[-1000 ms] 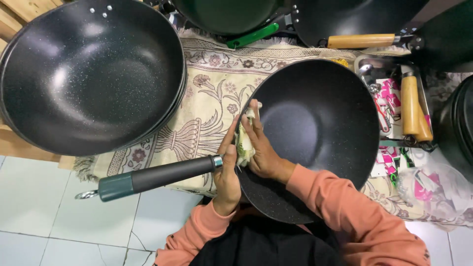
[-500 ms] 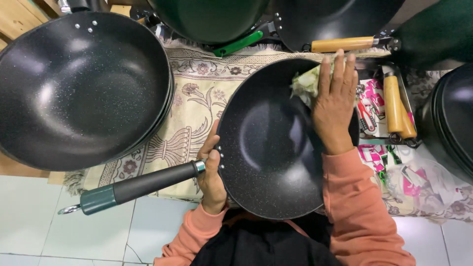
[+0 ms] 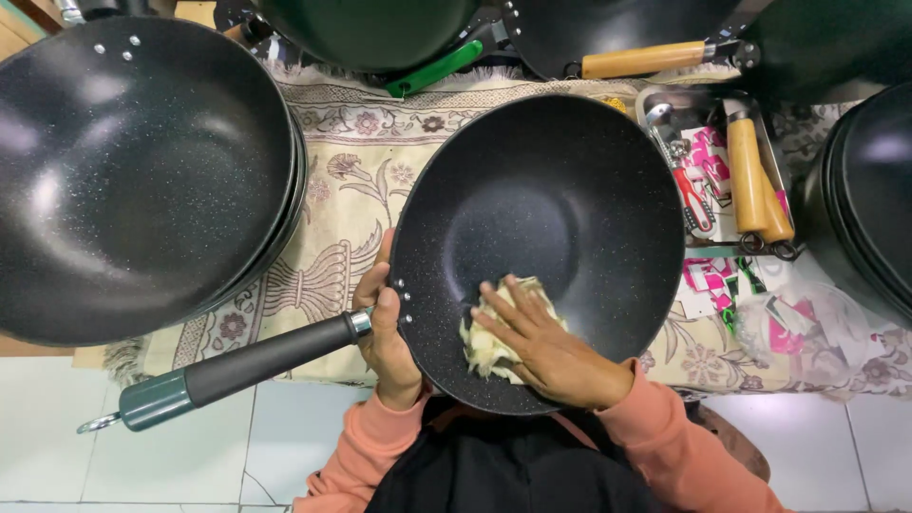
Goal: Assembling a handle onto a wok using a screwdriver and manual fitting.
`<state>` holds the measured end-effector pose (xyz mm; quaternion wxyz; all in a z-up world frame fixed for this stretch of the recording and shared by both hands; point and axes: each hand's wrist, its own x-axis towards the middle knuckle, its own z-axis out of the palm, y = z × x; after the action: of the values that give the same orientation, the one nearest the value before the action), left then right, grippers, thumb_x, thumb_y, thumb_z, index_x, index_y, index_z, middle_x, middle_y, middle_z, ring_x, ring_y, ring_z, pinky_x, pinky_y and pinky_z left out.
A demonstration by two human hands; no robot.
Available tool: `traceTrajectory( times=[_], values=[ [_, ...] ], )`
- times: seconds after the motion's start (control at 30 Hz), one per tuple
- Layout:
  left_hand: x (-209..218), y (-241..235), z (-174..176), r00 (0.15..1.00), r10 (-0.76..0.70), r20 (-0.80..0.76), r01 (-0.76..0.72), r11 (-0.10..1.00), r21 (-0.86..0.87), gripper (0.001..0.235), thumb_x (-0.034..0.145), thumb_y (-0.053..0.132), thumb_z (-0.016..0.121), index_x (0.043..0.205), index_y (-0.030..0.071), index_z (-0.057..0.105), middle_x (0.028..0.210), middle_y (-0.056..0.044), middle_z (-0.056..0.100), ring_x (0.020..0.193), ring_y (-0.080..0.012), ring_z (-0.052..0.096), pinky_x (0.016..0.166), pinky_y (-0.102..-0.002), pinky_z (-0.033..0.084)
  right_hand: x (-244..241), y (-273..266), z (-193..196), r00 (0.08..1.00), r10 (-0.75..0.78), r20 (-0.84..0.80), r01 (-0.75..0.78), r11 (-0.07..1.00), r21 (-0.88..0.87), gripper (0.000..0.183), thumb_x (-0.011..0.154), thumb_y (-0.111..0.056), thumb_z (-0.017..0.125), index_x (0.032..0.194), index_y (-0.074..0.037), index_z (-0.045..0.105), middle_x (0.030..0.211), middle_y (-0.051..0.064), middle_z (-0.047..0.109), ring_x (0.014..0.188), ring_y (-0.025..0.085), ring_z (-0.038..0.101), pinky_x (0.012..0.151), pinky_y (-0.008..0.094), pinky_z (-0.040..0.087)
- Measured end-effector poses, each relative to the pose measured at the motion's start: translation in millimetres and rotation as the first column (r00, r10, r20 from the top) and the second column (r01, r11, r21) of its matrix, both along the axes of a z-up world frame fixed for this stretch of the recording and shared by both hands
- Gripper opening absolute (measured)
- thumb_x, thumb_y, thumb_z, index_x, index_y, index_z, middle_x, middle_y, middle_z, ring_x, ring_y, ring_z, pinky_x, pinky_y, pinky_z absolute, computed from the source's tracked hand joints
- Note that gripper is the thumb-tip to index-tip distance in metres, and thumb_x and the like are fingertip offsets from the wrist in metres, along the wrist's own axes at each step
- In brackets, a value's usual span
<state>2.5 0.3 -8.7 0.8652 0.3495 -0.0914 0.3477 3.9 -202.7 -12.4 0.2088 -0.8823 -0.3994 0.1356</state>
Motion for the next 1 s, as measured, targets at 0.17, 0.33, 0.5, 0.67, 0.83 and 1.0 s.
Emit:
traceTrajectory(
  times=[0.17, 0.33, 0.5, 0.67, 0.83, 1.0],
  values=[
    [-1.5, 1.6, 5.5, 1.0, 0.013, -0.017, -0.011, 0.997, 0.078, 0.024, 0.107, 0.009, 0.045, 0.127, 0.001, 0.056, 0.155, -0.032, 0.041, 0.145, -0.0375, 0.043, 0.12, -0.051, 0.04, 56.5, -19.7, -11.7, 0.949, 0.142, 0.28, -0.099, 0.982, -0.162, 0.086, 0.09, -0.05, 0.064, 0.164, -0.028, 0.025, 0.173, 0.007, 0.012, 0.156, 0.039, 0.005, 0.121, 0.056, 0.017],
    [1.0, 1.4, 3.5, 1.0, 0.028, 0.012, -0.029, 0.997, 0.071, 0.022, 0.105, 0.007, 0.047, 0.122, -0.003, 0.056, 0.153, -0.035, 0.04, 0.144, -0.0416, 0.043, 0.119, -0.053, 0.04, 114.2, -4.6, -13.1, 0.871, -0.145, 0.469, 0.172, 0.985, -0.017, 0.087, 0.088, -0.042, 0.069, 0.163, -0.017, 0.031, 0.172, 0.014, 0.017, 0.156, 0.045, 0.01, 0.122, 0.063, 0.018],
    [4.4, 2.4, -4.9, 0.996, 0.05, 0.079, -0.054, 0.997, 0.055, 0.019, 0.105, 0.008, 0.049, 0.117, -0.004, 0.057, 0.153, -0.035, 0.042, 0.142, -0.0423, 0.046, 0.118, -0.053, 0.042, 93.8, 72.3, -14.2, 0.946, -0.269, 0.179, 0.135, 0.832, 0.539, 0.078, 0.105, -0.029, 0.059, 0.168, -0.019, 0.014, 0.172, 0.023, -0.006, 0.152, 0.053, -0.013, 0.114, 0.077, -0.006],
    [-7.6, 6.3, -12.5, 0.996, 0.049, 0.068, -0.055, 0.995, 0.088, 0.02, 0.107, 0.01, 0.047, 0.121, -0.002, 0.055, 0.156, -0.032, 0.039, 0.142, -0.0414, 0.046, 0.12, -0.054, 0.04, 3.4, 98.2, 16.3, 0.987, 0.113, -0.117, 0.007, 0.689, 0.725, 0.071, 0.107, -0.031, 0.036, 0.164, -0.004, 0.003, 0.17, 0.025, -0.017, 0.155, 0.046, -0.019, 0.123, 0.065, -0.007],
    [-19.9, 19.0, -4.8, 0.998, -0.059, -0.014, 0.061, 0.98, 0.188, 0.029, 0.104, 0.012, 0.048, 0.128, 0.013, 0.063, 0.161, -0.017, 0.042, 0.151, -0.0301, 0.04, 0.132, -0.049, 0.029, -27.3, 34.6, 31.8, 0.93, 0.312, -0.192, -0.159, 0.816, 0.555, 0.063, 0.109, -0.032, 0.041, 0.161, -0.003, 0.02, 0.172, 0.022, 0.008, 0.161, 0.039, 0.003, 0.131, 0.054, 0.006],
    [-2.9, 4.7, -10.4, 0.989, 0.059, 0.139, -0.071, 0.994, 0.085, 0.021, 0.105, 0.006, 0.046, 0.122, -0.003, 0.055, 0.153, -0.037, 0.039, 0.144, -0.0464, 0.042, 0.12, -0.059, 0.038, 0.9, -39.3, 15.3, 0.993, 0.116, 0.03, -0.118, 0.988, 0.099, 0.065, 0.096, -0.039, 0.06, 0.157, -0.021, 0.043, 0.165, 0.015, 0.034, 0.149, 0.041, 0.029, 0.117, 0.058, 0.025]
  ],
)
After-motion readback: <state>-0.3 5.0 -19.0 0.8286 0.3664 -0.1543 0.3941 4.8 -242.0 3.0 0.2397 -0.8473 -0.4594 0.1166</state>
